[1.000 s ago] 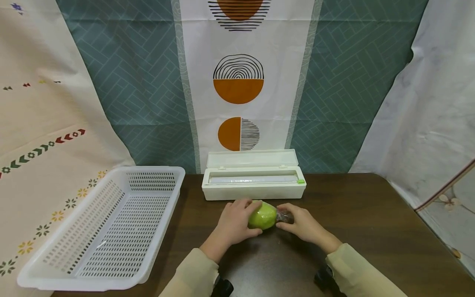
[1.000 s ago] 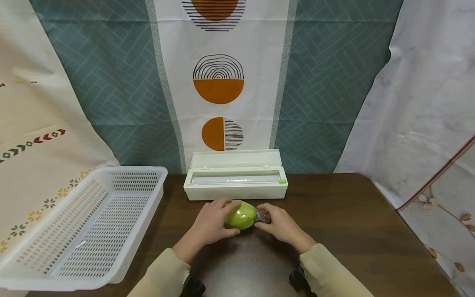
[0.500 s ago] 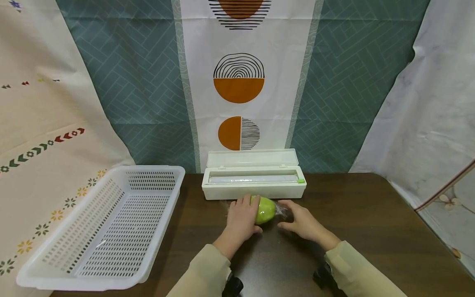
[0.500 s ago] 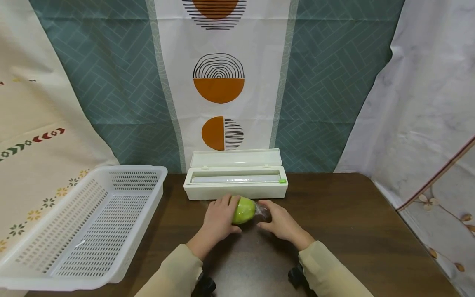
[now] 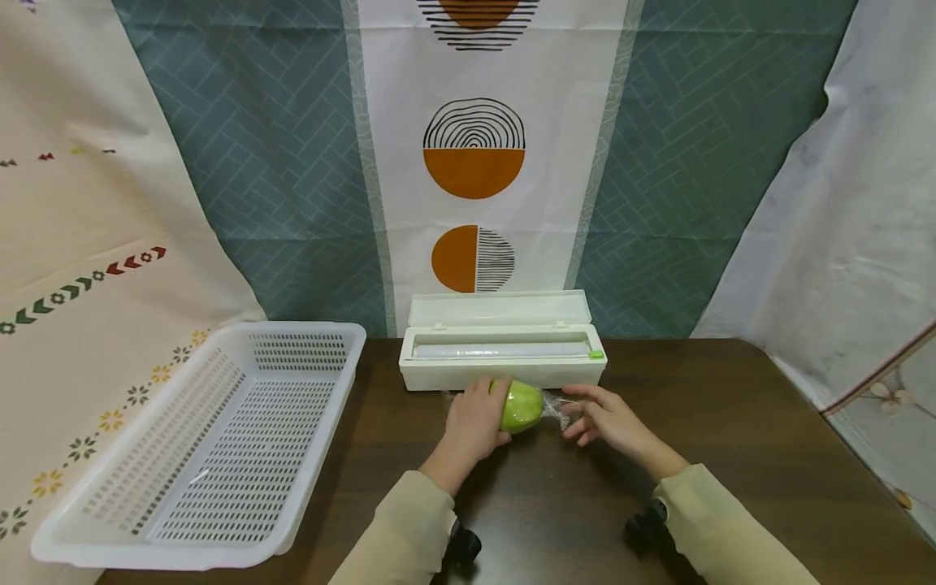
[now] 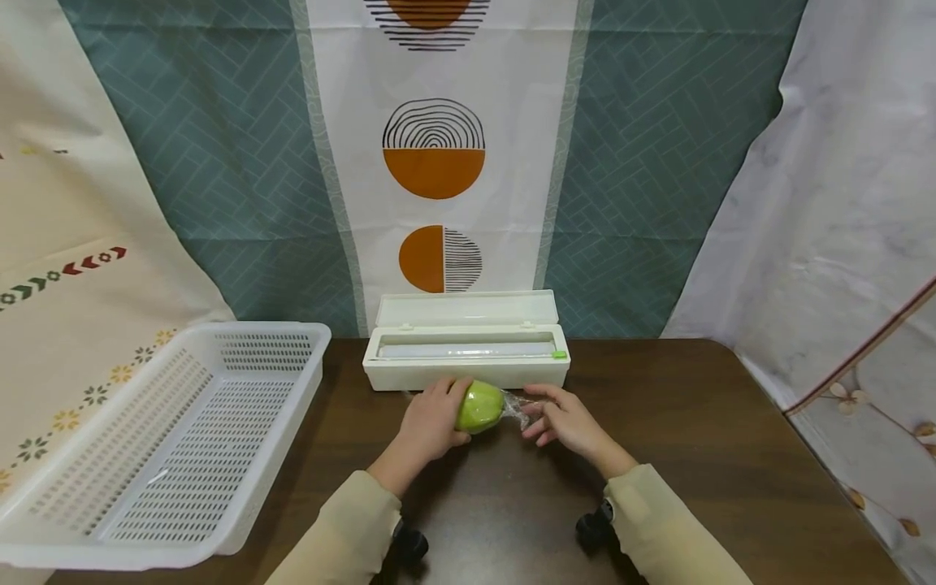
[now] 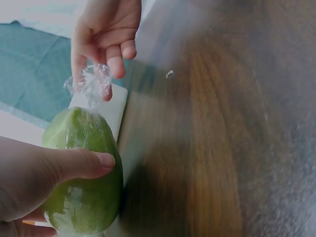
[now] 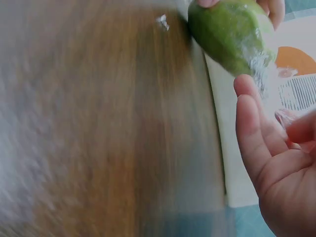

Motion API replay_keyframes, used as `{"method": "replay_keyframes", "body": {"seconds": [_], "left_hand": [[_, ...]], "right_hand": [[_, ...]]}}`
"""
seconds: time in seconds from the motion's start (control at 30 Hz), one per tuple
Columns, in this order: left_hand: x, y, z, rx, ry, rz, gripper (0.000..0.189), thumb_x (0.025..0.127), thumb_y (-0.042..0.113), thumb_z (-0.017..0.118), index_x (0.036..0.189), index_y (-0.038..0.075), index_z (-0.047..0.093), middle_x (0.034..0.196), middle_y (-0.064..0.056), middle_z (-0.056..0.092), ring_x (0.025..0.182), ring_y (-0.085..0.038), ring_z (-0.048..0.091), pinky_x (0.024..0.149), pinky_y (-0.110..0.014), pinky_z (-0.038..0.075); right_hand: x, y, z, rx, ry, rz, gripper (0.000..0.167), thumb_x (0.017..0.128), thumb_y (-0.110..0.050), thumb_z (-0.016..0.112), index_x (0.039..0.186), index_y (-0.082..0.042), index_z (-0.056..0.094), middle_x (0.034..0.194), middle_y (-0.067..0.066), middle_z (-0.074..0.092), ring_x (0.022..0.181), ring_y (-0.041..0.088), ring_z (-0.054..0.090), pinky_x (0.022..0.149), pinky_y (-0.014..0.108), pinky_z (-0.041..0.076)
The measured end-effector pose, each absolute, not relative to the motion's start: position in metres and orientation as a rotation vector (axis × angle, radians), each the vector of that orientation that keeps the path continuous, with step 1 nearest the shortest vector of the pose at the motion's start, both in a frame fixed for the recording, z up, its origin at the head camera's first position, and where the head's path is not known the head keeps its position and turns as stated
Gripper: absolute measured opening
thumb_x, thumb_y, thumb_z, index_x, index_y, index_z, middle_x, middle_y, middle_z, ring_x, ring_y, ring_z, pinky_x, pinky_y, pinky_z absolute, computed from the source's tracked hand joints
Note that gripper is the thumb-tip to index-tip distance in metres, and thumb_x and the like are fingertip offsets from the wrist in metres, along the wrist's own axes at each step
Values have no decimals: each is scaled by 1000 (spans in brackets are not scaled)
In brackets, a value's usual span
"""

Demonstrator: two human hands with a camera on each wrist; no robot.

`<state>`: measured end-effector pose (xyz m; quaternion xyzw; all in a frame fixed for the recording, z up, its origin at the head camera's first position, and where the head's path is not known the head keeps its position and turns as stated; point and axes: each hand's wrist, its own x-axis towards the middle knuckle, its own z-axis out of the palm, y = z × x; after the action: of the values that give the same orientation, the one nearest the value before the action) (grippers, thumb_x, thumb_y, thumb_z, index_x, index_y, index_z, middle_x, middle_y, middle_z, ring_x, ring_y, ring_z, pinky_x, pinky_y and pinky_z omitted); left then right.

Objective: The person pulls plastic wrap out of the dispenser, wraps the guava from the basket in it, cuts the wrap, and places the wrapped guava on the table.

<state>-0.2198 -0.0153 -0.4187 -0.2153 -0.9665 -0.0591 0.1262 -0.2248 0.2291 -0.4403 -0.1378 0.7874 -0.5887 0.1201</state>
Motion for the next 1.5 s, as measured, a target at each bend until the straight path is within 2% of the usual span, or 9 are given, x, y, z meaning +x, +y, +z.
{"method": "replay_keyframes", "body": {"seconds": [0.17, 0.33, 0.53, 0.63, 0.8, 1.07, 1.23, 1.37, 1.5], "left_hand": [[-224, -17, -419, -659, -2847, -247, 85, 65, 37, 86, 137, 15, 45, 121, -10, 55, 105, -27, 58, 76, -41, 51], [-227, -24, -417, -711, -2880, -397, 85, 67, 32, 85, 139, 16, 42, 128, -9, 52, 114, -27, 55, 87, -43, 49], [-228, -31, -415, -729, -2919, -525, 84, 69, 30, 85, 140, 16, 41, 133, -9, 49, 117, -27, 52, 92, -44, 48], [-228, -32, -415, -720, -2929, -550, 84, 69, 30, 85, 140, 16, 41, 134, -9, 49, 117, -27, 53, 92, -44, 48], [-228, -33, -415, -711, -2933, -562, 84, 69, 30, 85, 140, 16, 41, 133, -10, 49, 115, -27, 54, 92, -45, 48], [-230, -33, -417, -693, -2966, -555, 86, 70, 31, 84, 142, 17, 39, 135, -9, 48, 117, -26, 53, 93, -44, 47], [-231, -32, -416, -684, -2983, -520, 86, 70, 32, 83, 142, 18, 38, 135, -9, 48, 117, -26, 53, 92, -44, 48], [-231, -30, -416, -687, -2979, -490, 86, 70, 33, 84, 141, 18, 39, 134, -9, 48, 116, -25, 53, 91, -43, 48], [-230, -30, -416, -679, -2978, -487, 86, 70, 33, 84, 142, 18, 39, 135, -9, 48, 116, -25, 53, 91, -43, 48]], "right_hand": [[-229, 236, -439, -531, 2382, -1598, 36, 97, 2, 40, 131, 12, 44, 120, 34, 56, 77, 22, 70, 59, 34, 57], [-234, 240, -435, -561, 2605, -1401, 33, 94, -6, 55, 124, 4, 57, 111, 25, 64, 70, 22, 68, 53, 32, 54], [-232, 235, -435, -755, 2810, -1178, 51, 82, -16, 72, 128, -2, 58, 115, 19, 67, 80, 20, 70, 61, 24, 54], [-228, 230, -434, -909, 2858, -1112, 59, 79, -17, 74, 133, -2, 53, 120, 19, 64, 88, 19, 69, 68, 23, 54], [-226, 221, -431, -1040, 2938, -1035, 55, 81, -17, 73, 132, -4, 55, 122, 14, 64, 85, 10, 64, 68, 23, 54], [-226, 212, -432, -1260, 3049, -984, 41, 79, -9, 73, 118, -3, 65, 104, 8, 71, 89, 16, 68, 72, 26, 56], [-228, 208, -432, -1359, 3143, -934, 35, 77, -9, 75, 111, -7, 70, 92, 0, 70, 81, 9, 65, 68, 24, 54], [-230, 203, -434, -1381, 3212, -947, 27, 75, -10, 77, 101, -10, 74, 88, -3, 69, 79, 8, 65, 68, 25, 55], [-231, 196, -435, -1215, 3189, -1118, 14, 77, -11, 75, 91, -11, 75, 90, -1, 70, 82, 12, 66, 71, 28, 56]]}}
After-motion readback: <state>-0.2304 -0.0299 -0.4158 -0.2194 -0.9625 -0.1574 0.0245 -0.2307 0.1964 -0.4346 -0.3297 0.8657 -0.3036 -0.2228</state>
